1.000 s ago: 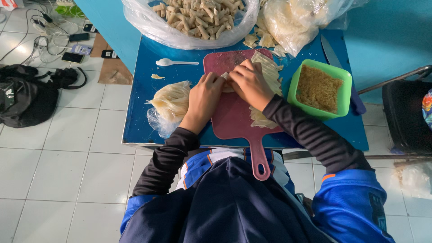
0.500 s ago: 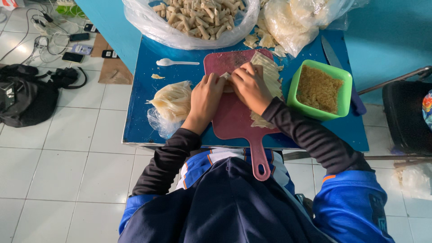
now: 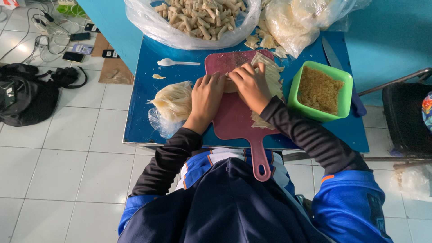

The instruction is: The person sits at a blue table and folds thin pastry sheets into triangular pieces on a pink cutting board, occasionally reaching into a green container of brown filling and taking new sheets from a plastic bag, building a stack of folded pieces.

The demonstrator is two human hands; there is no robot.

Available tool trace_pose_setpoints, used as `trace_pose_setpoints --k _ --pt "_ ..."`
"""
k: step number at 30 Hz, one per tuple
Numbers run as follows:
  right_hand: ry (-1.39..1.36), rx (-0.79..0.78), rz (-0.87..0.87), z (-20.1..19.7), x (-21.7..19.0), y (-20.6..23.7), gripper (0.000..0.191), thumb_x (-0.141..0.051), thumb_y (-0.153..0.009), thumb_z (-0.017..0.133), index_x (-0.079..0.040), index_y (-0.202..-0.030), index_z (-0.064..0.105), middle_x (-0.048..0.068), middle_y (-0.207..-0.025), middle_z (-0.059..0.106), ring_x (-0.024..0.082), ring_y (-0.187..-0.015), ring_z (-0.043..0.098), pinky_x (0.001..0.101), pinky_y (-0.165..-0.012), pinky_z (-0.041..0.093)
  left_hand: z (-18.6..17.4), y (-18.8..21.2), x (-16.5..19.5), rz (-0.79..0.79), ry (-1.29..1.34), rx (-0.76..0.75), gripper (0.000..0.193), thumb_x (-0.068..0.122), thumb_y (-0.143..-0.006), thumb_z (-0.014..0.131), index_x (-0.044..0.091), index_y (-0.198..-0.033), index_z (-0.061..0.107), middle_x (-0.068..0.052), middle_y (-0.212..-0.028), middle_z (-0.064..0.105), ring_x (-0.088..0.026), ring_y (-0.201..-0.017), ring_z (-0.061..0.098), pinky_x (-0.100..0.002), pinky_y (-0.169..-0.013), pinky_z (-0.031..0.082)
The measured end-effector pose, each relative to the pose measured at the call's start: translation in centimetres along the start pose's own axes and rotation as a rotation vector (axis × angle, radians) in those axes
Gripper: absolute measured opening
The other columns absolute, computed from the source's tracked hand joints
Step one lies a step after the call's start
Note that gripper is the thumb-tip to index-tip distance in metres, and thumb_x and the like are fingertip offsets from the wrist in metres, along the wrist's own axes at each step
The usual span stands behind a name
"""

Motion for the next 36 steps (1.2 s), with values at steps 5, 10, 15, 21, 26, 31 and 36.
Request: trace_pose_setpoints --k 5,10,15,21,26,31,36 --pt "0.021 -0.037 -0.029 0.6 0.5 -0.2 0.024 -0.009 -0.089 0.071 -0.007 -0.113 0.071 -0.001 -0.111 0.067 0.02 -0.109 0.057 0.0453 -0.096 0.036 0.1 -0.1 -0.4 -0.03 -0.009 -0.017 0.04 0.009 -0.09 0.06 0.006 -0.129 0.065 -0.011 -0.132 0.065 -0.027 -0.115 0.062 -0.04 -0.103 0.047" --pt "0.042 0.011 0.015 1.0 1.0 -0.5 0.019 -0.018 -0.093 0.074 -0.012 -0.111 0.075 -0.003 -0.106 0.066 0.02 -0.109 0.056 0.047 -0.094 0.035 -0.4 -0.2 -0.3 -0.07 -0.065 0.046 0.047 0.012 -0.092 0.059 0.004 -0.138 0.057 -0.012 -0.134 0.06 -0.028 -0.121 0.058 -0.046 -0.108 0.041" --pt "-0.172 0.041 0.148 0.4 2.5 -1.0 0.011 -0.018 -0.093 0.077 -0.014 -0.103 0.076 0.001 -0.103 0.071 0.025 -0.103 0.06 0.0472 -0.091 0.039 -0.4 0.3 -0.3 -0.151 -0.032 -0.044 0.04 0.012 -0.096 0.059 0.006 -0.135 0.057 -0.009 -0.123 0.061 -0.028 -0.119 0.059 -0.046 -0.109 0.042" --pt "-0.664 -0.209 0.488 -1.1 5.7 -1.0 0.022 -0.01 -0.096 0.069 -0.003 -0.116 0.074 0.007 -0.106 0.076 0.017 -0.089 0.075 0.0292 -0.078 0.057 -2.5 -0.5 0.8 -0.122 0.082 0.029 0.045 0.012 -0.091 0.065 0.006 -0.135 0.056 -0.011 -0.127 0.061 -0.029 -0.119 0.058 -0.046 -0.106 0.043" --pt "-0.879 -0.34 0.514 -1.7 5.0 -0.8 0.027 -0.012 -0.099 0.064 -0.002 -0.122 0.072 0.005 -0.107 0.077 0.009 -0.093 0.072 0.0259 -0.082 0.057 -3.3 -1.4 0.9 -0.241 0.811 0.072 0.054 0.007 -0.095 0.068 -0.001 -0.143 0.046 -0.015 -0.138 0.058 -0.028 -0.117 0.065 -0.039 -0.098 0.053" --pt "-1.084 -0.384 0.535 -1.1 5.0 -0.4 0.029 -0.013 -0.102 0.062 0.0 -0.127 0.07 0.003 -0.109 0.074 0.008 -0.095 0.068 0.0243 -0.084 0.055 -1.9 -1.2 -0.4 -0.355 1.067 -0.041 0.032 0.006 -0.101 0.071 0.004 -0.131 0.06 -0.012 -0.12 0.07 -0.018 -0.106 0.077 -0.03 -0.089 0.061" --pt "-1.149 -0.388 0.565 -0.9 4.9 0.1 0.021 -0.011 -0.103 0.062 -0.001 -0.12 0.068 -0.001 -0.106 0.071 0.006 -0.096 0.067 0.0232 -0.086 0.054 -0.2 -0.6 -1.1 -0.472 1.183 -0.146 0.025 0.009 -0.099 0.069 0.002 -0.122 0.061 -0.009 -0.116 0.075 -0.015 -0.107 0.075 -0.029 -0.091 0.062"
Point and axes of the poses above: each hand's wrist, its own y-axis away from the middle knuckle, its own z-axis out of the palm, x = y × z, the point moved 6 cm from there along -y, towards the middle knuckle
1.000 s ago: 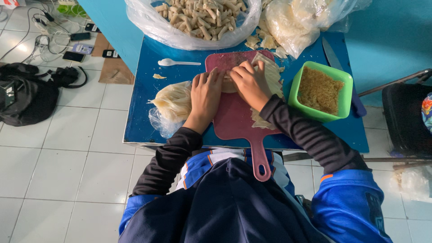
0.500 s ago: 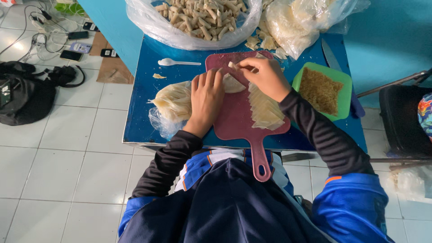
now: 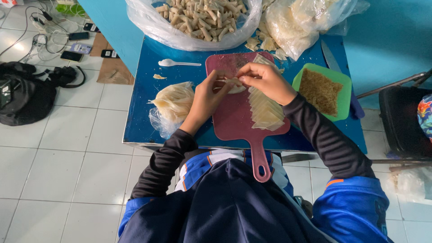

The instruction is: The person sits at a blue table and folds thin pastry sheets into triangular pieces on a pink cutting board, occasionally reaching into a green container of brown filling and taking new sheets from a plastic bag, building a stack of folded pieces.

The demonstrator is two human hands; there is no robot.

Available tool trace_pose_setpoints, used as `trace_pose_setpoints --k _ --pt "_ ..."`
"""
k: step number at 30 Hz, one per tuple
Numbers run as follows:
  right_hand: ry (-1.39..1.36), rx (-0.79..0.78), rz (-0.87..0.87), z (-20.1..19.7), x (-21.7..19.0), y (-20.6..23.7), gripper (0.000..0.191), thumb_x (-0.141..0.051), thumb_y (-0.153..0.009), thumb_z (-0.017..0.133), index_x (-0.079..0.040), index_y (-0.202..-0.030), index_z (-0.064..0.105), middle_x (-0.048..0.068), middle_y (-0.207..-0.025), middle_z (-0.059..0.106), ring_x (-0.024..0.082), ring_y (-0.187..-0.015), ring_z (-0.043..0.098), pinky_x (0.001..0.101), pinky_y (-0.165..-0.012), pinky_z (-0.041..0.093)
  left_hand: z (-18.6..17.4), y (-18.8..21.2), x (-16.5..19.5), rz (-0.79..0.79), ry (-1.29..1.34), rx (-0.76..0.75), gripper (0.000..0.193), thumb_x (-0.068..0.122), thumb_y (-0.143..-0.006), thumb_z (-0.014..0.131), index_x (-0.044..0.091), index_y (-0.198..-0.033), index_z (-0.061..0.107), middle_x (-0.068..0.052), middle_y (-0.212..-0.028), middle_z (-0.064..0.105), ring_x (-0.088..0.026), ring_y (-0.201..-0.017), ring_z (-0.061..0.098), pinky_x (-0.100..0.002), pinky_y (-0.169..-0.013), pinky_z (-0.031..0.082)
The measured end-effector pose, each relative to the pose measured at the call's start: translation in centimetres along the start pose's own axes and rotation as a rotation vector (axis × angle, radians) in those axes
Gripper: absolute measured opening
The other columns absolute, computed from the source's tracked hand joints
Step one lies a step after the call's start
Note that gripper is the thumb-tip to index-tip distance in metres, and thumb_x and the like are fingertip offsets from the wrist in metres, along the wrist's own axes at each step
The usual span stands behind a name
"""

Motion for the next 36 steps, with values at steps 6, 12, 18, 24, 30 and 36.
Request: trace_pose_setpoints --k 6,12,18,24,30,36 --pt "-0.006 0.039 -0.021 0.3 -0.5 0.4 0.02 -0.013 -0.102 0.062 -0.003 -0.118 0.068 -0.002 -0.106 0.071 0.004 -0.097 0.066 0.0221 -0.085 0.053 0.0 -0.3 -0.1 -0.043 0.049 -0.027 0.024 0.011 -0.101 0.069 0.0 -0.121 0.063 -0.011 -0.111 0.078 -0.015 -0.105 0.075 -0.029 -0.091 0.06" --pt "0.134 0.08 -0.087 0.9 -0.9 0.0 0.017 -0.019 -0.103 0.068 -0.003 -0.109 0.067 -0.002 -0.1 0.068 0.005 -0.094 0.065 0.0241 -0.083 0.052 -0.1 0.2 1.0 0.017 -0.043 0.033 0.024 0.009 -0.099 0.07 0.002 -0.121 0.064 -0.008 -0.111 0.075 -0.014 -0.102 0.075 -0.029 -0.087 0.062" --pt "0.055 0.073 -0.07 0.8 -0.4 -0.1 0.013 -0.012 -0.1 0.066 -0.003 -0.109 0.067 -0.001 -0.1 0.069 0.006 -0.096 0.065 0.0248 -0.084 0.052 -0.1 0.4 1.7 0.066 -0.075 0.054 0.024 0.007 -0.097 0.073 0.004 -0.119 0.065 -0.008 -0.112 0.074 -0.014 -0.103 0.075 -0.029 -0.087 0.063" --pt "0.186 0.155 -0.032 -0.3 -0.1 -0.1 0.012 -0.01 -0.098 0.064 -0.002 -0.107 0.07 0.0 -0.094 0.073 0.008 -0.084 0.069 0.0259 -0.075 0.055 -0.2 0.2 0.6 -0.005 -0.033 0.043 0.025 0.01 -0.096 0.073 0.001 -0.117 0.061 -0.008 -0.109 0.075 -0.014 -0.102 0.075 -0.028 -0.087 0.062" --pt "0.602 0.227 -0.037 -0.7 0.1 0.7 0.013 -0.014 -0.102 0.07 -0.007 -0.093 0.077 0.009 -0.09 0.07 0.023 -0.079 0.07 0.0348 -0.072 0.052 -0.2 0.0 -0.3 -0.027 0.095 0.027 0.025 0.011 -0.099 0.068 0.0 -0.12 0.058 -0.007 -0.112 0.072 -0.013 -0.105 0.074 -0.027 -0.089 0.059" --pt "0.808 0.229 -0.337 1.7 -2.2 2.2 0.014 -0.017 -0.078 0.084 -0.009 -0.083 0.073 0.007 -0.092 0.068 0.03 -0.09 0.063 0.0407 -0.081 0.05 -0.9 0.0 -0.4 -0.032 0.133 0.08 0.023 0.01 -0.1 0.066 0.002 -0.121 0.059 -0.005 -0.111 0.071 -0.009 -0.106 0.07 -0.026 -0.088 0.057"
Point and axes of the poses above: each hand's wrist, its own y-axis away from the middle knuckle, its own z-axis out of the palm, x = y × z, the point moved 6 cm from there along -y, towards the middle knuckle
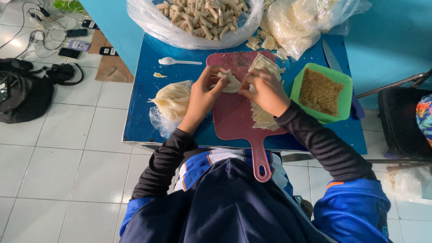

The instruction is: The person sits at a blue table and folds thin pastry sheets into triangular pieces on a pink cutting board, occasionally reaching into a green container of brown filling and taking new sheets from a plastic bag, building a stack of folded pieces.

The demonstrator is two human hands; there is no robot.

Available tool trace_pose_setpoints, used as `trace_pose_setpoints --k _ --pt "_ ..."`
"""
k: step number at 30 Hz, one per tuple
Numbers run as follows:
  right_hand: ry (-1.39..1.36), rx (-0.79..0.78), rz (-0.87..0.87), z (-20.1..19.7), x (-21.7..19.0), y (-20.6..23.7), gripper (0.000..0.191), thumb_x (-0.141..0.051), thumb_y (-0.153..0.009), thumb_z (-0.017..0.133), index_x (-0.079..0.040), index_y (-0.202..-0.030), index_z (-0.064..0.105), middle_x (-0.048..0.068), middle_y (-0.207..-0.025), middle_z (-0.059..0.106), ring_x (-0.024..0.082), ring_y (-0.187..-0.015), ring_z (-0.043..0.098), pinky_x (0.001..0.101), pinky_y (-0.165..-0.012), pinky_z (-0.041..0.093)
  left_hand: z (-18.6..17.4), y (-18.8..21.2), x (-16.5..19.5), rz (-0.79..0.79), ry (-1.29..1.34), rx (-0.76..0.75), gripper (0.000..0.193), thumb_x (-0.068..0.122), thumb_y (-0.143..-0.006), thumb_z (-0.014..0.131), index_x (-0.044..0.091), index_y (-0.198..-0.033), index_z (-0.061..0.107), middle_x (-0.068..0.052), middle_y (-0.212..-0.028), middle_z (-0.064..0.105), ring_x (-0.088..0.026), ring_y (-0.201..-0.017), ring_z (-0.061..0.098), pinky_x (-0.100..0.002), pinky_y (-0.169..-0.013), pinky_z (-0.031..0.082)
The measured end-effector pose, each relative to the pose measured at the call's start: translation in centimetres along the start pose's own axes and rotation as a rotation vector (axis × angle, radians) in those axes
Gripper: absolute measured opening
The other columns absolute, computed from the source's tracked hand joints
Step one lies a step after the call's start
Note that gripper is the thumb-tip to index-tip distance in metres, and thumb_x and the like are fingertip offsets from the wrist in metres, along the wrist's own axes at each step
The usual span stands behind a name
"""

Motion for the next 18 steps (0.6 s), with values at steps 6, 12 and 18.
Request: trace_pose_setpoints --k 6,12,18 --pt "0.024 0.176 -0.275 -1.0 -1.8 -5.6 0.011 -0.003 -0.092 0.074 -0.007 -0.102 0.07 0.008 -0.104 0.066 0.029 -0.096 0.062 0.0395 -0.087 0.049 -0.3 0.3 0.0 0.016 0.053 0.032 0.019 0.007 -0.103 0.068 0.001 -0.118 0.058 -0.004 -0.113 0.069 -0.008 -0.104 0.065 -0.025 -0.089 0.053" --pt "-0.286 -0.121 -0.422 3.5 -5.7 -13.4 0.02 -0.015 -0.092 0.069 -0.004 -0.108 0.067 0.01 -0.104 0.065 0.032 -0.098 0.061 0.0415 -0.083 0.05 -0.4 0.3 -0.1 0.116 0.297 0.001 0.019 0.006 -0.109 0.061 0.0 -0.126 0.054 -0.004 -0.12 0.062 -0.01 -0.113 0.062 -0.03 -0.104 0.055" --pt "-0.085 -0.081 -0.366 5.4 -8.1 -16.1 0.007 -0.014 -0.091 0.07 -0.009 -0.093 0.065 0.007 -0.094 0.064 0.03 -0.094 0.063 0.0444 -0.08 0.051 -1.2 -0.2 -0.3 0.087 0.426 0.046 0.021 0.007 -0.107 0.06 0.0 -0.127 0.055 -0.004 -0.12 0.063 -0.011 -0.114 0.062 -0.03 -0.103 0.055"
Point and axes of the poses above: each hand's wrist, its own y-axis away from the middle knuckle, its own z-axis out of the palm, x = y × z, the point moved 6 cm from there along -y, towards the middle knuckle
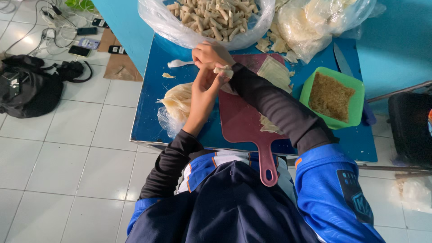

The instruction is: The person sits at a blue table and folds thin pastry sheets into triangular pieces on a pink cutting board, occasionally reaching into a green container of brown filling and taking new sheets from a plastic bag, building a stack of folded pieces.

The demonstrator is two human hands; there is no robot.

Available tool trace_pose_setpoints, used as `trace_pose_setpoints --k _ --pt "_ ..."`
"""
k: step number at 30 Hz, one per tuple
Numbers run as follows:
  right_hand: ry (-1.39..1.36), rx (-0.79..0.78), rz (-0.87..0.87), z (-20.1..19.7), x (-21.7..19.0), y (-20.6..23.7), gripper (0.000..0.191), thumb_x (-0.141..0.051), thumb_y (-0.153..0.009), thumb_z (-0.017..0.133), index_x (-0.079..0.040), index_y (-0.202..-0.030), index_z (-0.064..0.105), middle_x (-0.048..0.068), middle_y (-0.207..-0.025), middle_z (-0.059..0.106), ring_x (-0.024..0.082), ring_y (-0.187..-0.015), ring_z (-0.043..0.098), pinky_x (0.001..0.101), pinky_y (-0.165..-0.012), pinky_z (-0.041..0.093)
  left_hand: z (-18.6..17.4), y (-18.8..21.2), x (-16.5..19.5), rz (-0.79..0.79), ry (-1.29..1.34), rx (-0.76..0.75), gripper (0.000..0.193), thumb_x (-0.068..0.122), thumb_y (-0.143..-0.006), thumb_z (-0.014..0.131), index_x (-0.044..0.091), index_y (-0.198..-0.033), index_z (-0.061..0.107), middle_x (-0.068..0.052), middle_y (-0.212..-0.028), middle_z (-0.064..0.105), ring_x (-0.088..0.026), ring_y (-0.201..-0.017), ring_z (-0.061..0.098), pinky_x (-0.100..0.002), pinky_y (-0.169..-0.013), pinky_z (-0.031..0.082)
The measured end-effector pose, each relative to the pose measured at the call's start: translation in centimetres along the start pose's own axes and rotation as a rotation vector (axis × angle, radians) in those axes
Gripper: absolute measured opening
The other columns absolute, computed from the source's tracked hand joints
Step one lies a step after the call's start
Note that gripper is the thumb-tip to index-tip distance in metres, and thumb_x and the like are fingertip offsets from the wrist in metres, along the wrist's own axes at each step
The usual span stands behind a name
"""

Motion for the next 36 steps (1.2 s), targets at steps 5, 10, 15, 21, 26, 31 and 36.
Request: trace_pose_setpoints --k 5,10,15,21,26,31,36 --pt "0.028 0.115 0.087 -1.1 1.2 1.0 0.009 -0.012 -0.087 0.071 -0.009 -0.09 0.063 0.006 -0.091 0.064 0.029 -0.09 0.067 0.0422 -0.075 0.053 0.3 0.2 0.3 0.003 -0.053 -0.03 0.021 0.006 -0.107 0.063 0.001 -0.126 0.057 -0.003 -0.117 0.063 -0.01 -0.11 0.062 -0.029 -0.101 0.052" --pt "-0.111 0.274 0.174 -6.2 3.1 5.2 0.012 -0.01 -0.097 0.075 -0.006 -0.1 0.065 0.007 -0.09 0.07 0.022 -0.077 0.069 0.0334 -0.067 0.052 0.7 0.4 0.7 -0.011 0.008 -0.06 0.015 0.008 -0.107 0.064 0.003 -0.12 0.057 -0.001 -0.115 0.062 -0.009 -0.109 0.062 -0.029 -0.102 0.053" --pt "-0.015 0.193 0.336 -11.7 0.5 12.4 0.01 -0.008 -0.104 0.072 -0.004 -0.108 0.064 0.007 -0.087 0.066 0.017 -0.071 0.065 0.0311 -0.064 0.049 0.8 0.3 0.9 -0.022 -0.106 -0.055 0.016 0.009 -0.106 0.065 0.002 -0.119 0.059 -0.001 -0.115 0.064 -0.01 -0.108 0.063 -0.026 -0.098 0.051" --pt "0.118 0.172 0.196 -12.3 -2.5 15.5 0.011 -0.004 -0.101 0.073 -0.005 -0.107 0.064 0.007 -0.092 0.068 0.024 -0.083 0.064 0.0363 -0.073 0.052 0.7 0.3 0.8 -0.06 -0.163 -0.057 0.022 0.01 -0.105 0.066 0.002 -0.125 0.061 -0.002 -0.113 0.067 -0.009 -0.108 0.064 -0.025 -0.098 0.049" --pt "0.121 0.19 0.182 -11.5 -1.8 16.3 0.011 -0.002 -0.1 0.073 -0.005 -0.106 0.065 0.007 -0.094 0.069 0.026 -0.086 0.064 0.0372 -0.077 0.052 0.7 0.4 0.9 -0.071 -0.193 -0.05 0.022 0.012 -0.105 0.067 0.001 -0.123 0.063 -0.001 -0.113 0.068 -0.008 -0.109 0.064 -0.024 -0.096 0.051" --pt "0.229 0.17 0.172 -11.4 -1.5 16.2 0.012 -0.002 -0.098 0.073 -0.005 -0.107 0.067 0.007 -0.093 0.068 0.026 -0.085 0.064 0.037 -0.076 0.053 1.0 0.6 1.6 -0.057 -0.254 -0.075 0.022 0.013 -0.105 0.066 0.001 -0.124 0.064 -0.002 -0.113 0.069 -0.008 -0.108 0.064 -0.024 -0.095 0.051" --pt "0.31 0.17 0.181 -11.8 -2.2 16.4 0.012 -0.001 -0.097 0.073 -0.005 -0.106 0.067 0.008 -0.092 0.067 0.028 -0.086 0.063 0.0383 -0.076 0.052 1.2 0.5 1.7 -0.069 -0.28 -0.074 0.023 0.013 -0.105 0.066 0.001 -0.124 0.065 -0.001 -0.113 0.07 -0.008 -0.108 0.065 -0.024 -0.095 0.051"
Point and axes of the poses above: each hand's wrist, its own y-axis away from the middle knuckle, its own z-axis out of the palm, x = y × z, the point moved 6 cm from there along -y, towards the middle knuckle
